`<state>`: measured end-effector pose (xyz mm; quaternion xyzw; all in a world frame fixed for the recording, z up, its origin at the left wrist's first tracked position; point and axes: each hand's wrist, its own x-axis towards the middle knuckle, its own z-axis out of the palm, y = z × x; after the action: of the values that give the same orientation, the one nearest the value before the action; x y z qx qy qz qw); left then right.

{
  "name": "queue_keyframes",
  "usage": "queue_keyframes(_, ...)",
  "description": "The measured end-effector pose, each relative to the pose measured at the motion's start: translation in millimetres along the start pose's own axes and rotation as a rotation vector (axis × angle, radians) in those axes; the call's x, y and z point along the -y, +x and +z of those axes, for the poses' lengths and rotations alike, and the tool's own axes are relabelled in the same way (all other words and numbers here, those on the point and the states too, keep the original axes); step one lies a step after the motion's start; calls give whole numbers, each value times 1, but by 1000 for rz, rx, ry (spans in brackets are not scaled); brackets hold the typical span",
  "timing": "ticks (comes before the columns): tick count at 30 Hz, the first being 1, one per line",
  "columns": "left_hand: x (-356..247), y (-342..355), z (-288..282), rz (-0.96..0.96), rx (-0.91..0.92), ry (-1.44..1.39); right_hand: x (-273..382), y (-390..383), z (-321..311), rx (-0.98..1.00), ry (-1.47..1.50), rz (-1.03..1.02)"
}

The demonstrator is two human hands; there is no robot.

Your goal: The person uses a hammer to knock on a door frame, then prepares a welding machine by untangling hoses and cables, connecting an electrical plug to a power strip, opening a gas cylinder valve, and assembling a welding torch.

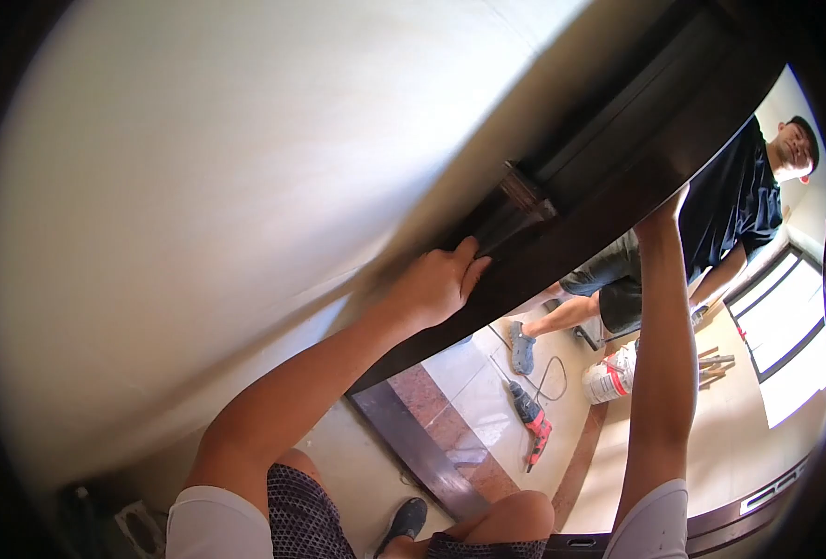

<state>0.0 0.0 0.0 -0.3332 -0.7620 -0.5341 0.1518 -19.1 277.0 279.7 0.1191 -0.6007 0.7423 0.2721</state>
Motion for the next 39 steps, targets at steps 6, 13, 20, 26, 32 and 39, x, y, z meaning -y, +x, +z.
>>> queue_keyframes(6, -17, 10, -9, 26, -176, -54, 6, 1, -12, 72, -38, 1)
queue_keyframes(13, -12, -2, -13, 143, -160, -161, 4, -12, 13, -101, -212, -50)
queue_keyframes(20, -10, -40, -3, 35, -153, -244, 5, -10, -1, -70, -79, -13)
queue_keyframes(26, -9, -165, -14, -72, -156, -381, 7, -7, -12, 23, -49, 18)
queue_keyframes(32, -18, -223, -7, -238, 7, -559, -1, 1, -41, 128, -32, -26)
queue_keyframes(39, -40, -199, -10, -126, 1, -470, -61, -95, -64, -15, -207, -351)
